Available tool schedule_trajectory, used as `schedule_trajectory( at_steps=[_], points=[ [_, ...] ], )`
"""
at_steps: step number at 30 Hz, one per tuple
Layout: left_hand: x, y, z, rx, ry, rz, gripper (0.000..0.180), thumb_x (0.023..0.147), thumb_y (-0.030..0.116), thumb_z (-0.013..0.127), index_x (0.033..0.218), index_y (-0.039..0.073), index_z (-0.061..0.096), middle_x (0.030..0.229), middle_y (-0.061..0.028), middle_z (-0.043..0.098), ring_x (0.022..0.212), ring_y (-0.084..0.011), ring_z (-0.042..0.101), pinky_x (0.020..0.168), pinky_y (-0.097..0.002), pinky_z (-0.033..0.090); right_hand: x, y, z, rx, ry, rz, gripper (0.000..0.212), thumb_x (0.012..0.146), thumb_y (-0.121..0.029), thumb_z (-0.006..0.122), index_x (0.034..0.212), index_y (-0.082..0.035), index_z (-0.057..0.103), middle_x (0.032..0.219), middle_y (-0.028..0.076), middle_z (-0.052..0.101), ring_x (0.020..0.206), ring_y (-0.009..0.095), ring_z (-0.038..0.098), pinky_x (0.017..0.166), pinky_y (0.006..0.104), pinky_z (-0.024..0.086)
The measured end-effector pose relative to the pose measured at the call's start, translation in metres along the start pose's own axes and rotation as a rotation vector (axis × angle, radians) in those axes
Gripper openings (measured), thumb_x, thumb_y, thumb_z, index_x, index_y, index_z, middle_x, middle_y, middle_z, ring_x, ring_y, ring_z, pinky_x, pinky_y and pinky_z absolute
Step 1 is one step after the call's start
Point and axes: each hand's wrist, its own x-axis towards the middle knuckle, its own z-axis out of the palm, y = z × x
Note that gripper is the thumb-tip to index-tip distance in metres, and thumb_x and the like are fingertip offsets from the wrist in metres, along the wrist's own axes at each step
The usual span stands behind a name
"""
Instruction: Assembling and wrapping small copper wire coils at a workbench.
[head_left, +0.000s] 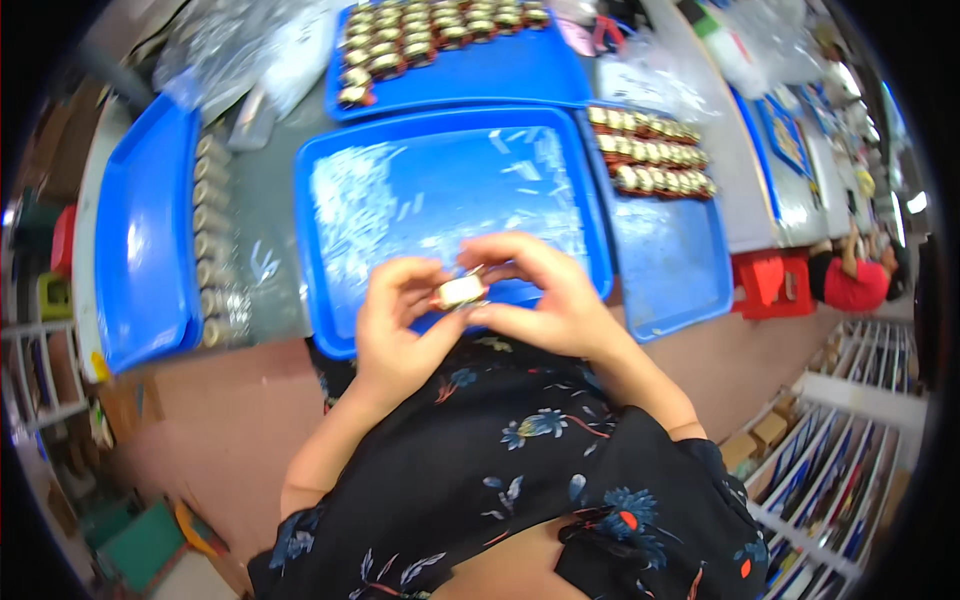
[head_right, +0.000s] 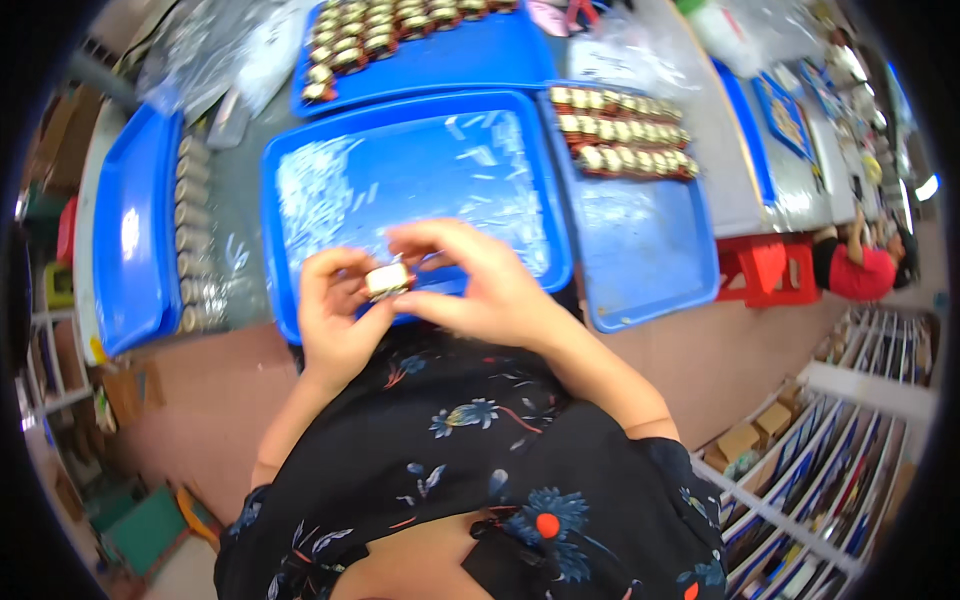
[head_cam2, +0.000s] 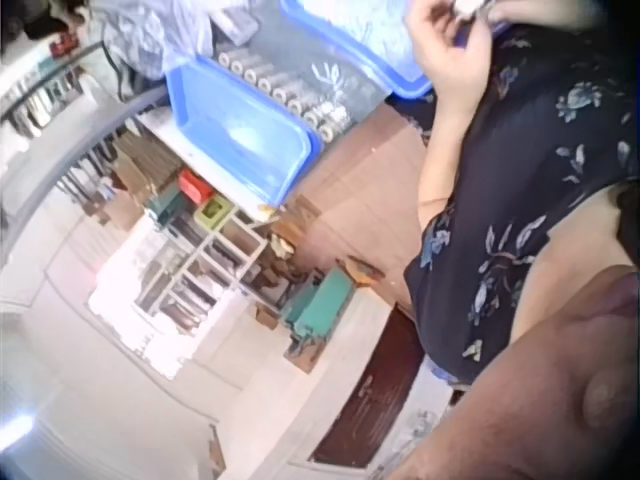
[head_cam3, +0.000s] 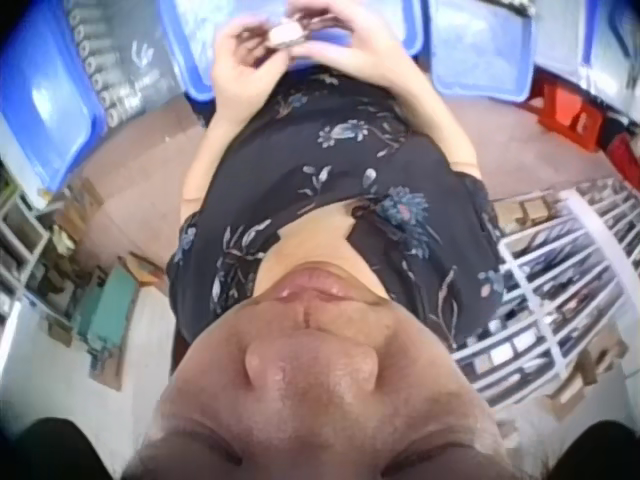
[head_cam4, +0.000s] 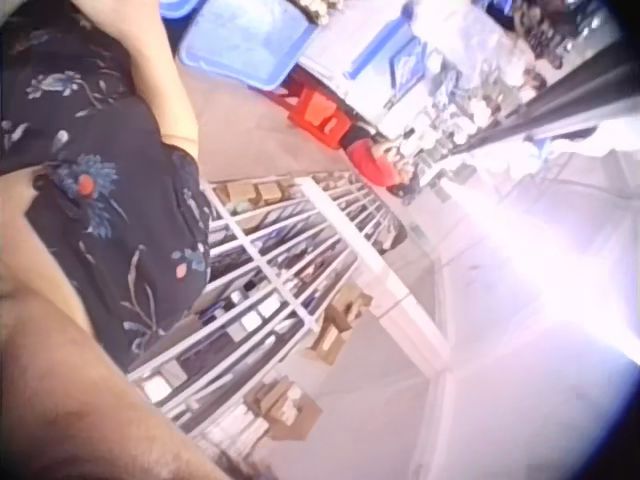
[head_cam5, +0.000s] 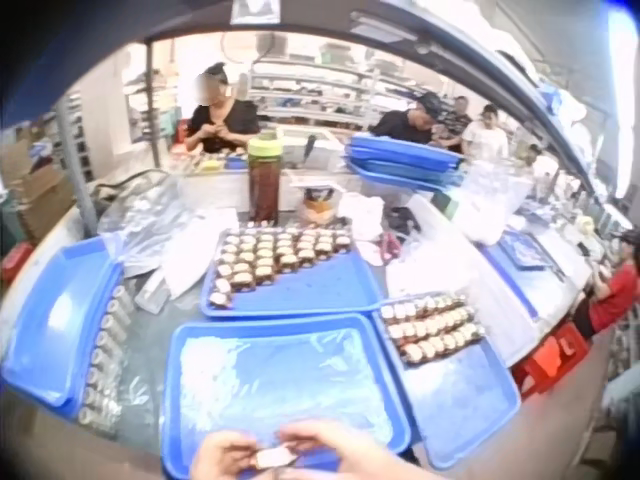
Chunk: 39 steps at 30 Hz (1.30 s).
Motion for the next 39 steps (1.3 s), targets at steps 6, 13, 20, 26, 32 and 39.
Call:
schedule_trajectory(
  at_steps=[6, 13, 20, 26, 32, 39],
  points=[
    [0.002, -0.003, -0.005, 0.231, -0.127, 0.137, 0.043, 0.078, -0.012, 0.072, 0.116, -0.003, 0.053, 0.113, -0.0126, 0.054, 0.103, -0.0202, 0.064, 0.089, -0.0304, 0.056, -0.007, -0.005, -0.011, -0.162, -0.058, -0.084, 0.034, 0.079, -0.01, 0.081, 0.109, -0.003, 0.067, 0.097, 0.009, 0.065, 0.081, 0.017, 0.065, 0.07, 0.0278, 0.054],
    [0.011, 0.008, 0.017, 0.399, -0.256, 0.13, 0.051, 0.076, -0.005, 0.078, 0.122, 0.0, 0.056, 0.124, -0.0176, 0.054, 0.102, -0.0229, 0.066, 0.081, -0.0303, 0.059, -0.025, -0.003, -0.027, -0.142, 0.041, -0.086, 0.03, 0.081, -0.012, 0.078, 0.104, -0.001, 0.063, 0.092, 0.01, 0.063, 0.075, 0.017, 0.067, 0.067, 0.029, 0.055],
    [0.024, 0.022, 0.006, 0.685, -0.399, 0.173, 0.038, 0.077, 0.005, 0.079, 0.111, 0.001, 0.064, 0.11, -0.0151, 0.063, 0.098, -0.0279, 0.066, 0.077, -0.0356, 0.055, -0.035, 0.008, -0.1, -0.609, 0.565, 0.005, 0.028, 0.078, -0.009, 0.08, 0.099, 0.001, 0.064, 0.089, 0.009, 0.065, 0.072, 0.013, 0.067, 0.063, 0.0265, 0.054],
    [0.065, 0.051, 0.02, 0.923, -0.576, 0.324, 0.023, 0.082, 0.012, 0.073, 0.102, 0.003, 0.066, 0.102, -0.0144, 0.065, 0.097, -0.0347, 0.061, 0.084, -0.0411, 0.049, -0.05, 0.033, -0.124, -0.908, 0.559, 0.056, 0.031, 0.078, -0.014, 0.082, 0.099, 0.0, 0.064, 0.086, 0.012, 0.064, 0.068, 0.018, 0.066, 0.063, 0.0296, 0.054],
    [0.143, 0.022, 0.084, 0.781, -0.689, 0.195, 0.018, 0.09, 0.013, 0.063, 0.105, 0.003, 0.063, 0.096, -0.0144, 0.067, 0.089, -0.0303, 0.065, 0.078, -0.0393, 0.051, -0.054, 0.051, -0.128, -0.775, 0.572, 0.137, 0.032, 0.079, -0.011, 0.081, 0.103, 0.001, 0.063, 0.088, 0.012, 0.065, 0.072, 0.019, 0.069, 0.066, 0.0295, 0.056],
    [0.189, -0.038, 0.137, 0.791, -0.625, 0.111, 0.022, 0.086, 0.016, 0.065, 0.104, 0.003, 0.064, 0.092, -0.0174, 0.07, 0.089, -0.0358, 0.068, 0.078, -0.0449, 0.053, -0.046, 0.063, -0.129, -0.696, 0.521, 0.107, 0.03, 0.083, -0.005, 0.075, 0.109, 0.0, 0.062, 0.094, 0.013, 0.061, 0.075, 0.021, 0.067, 0.069, 0.0328, 0.055]
  ],
)
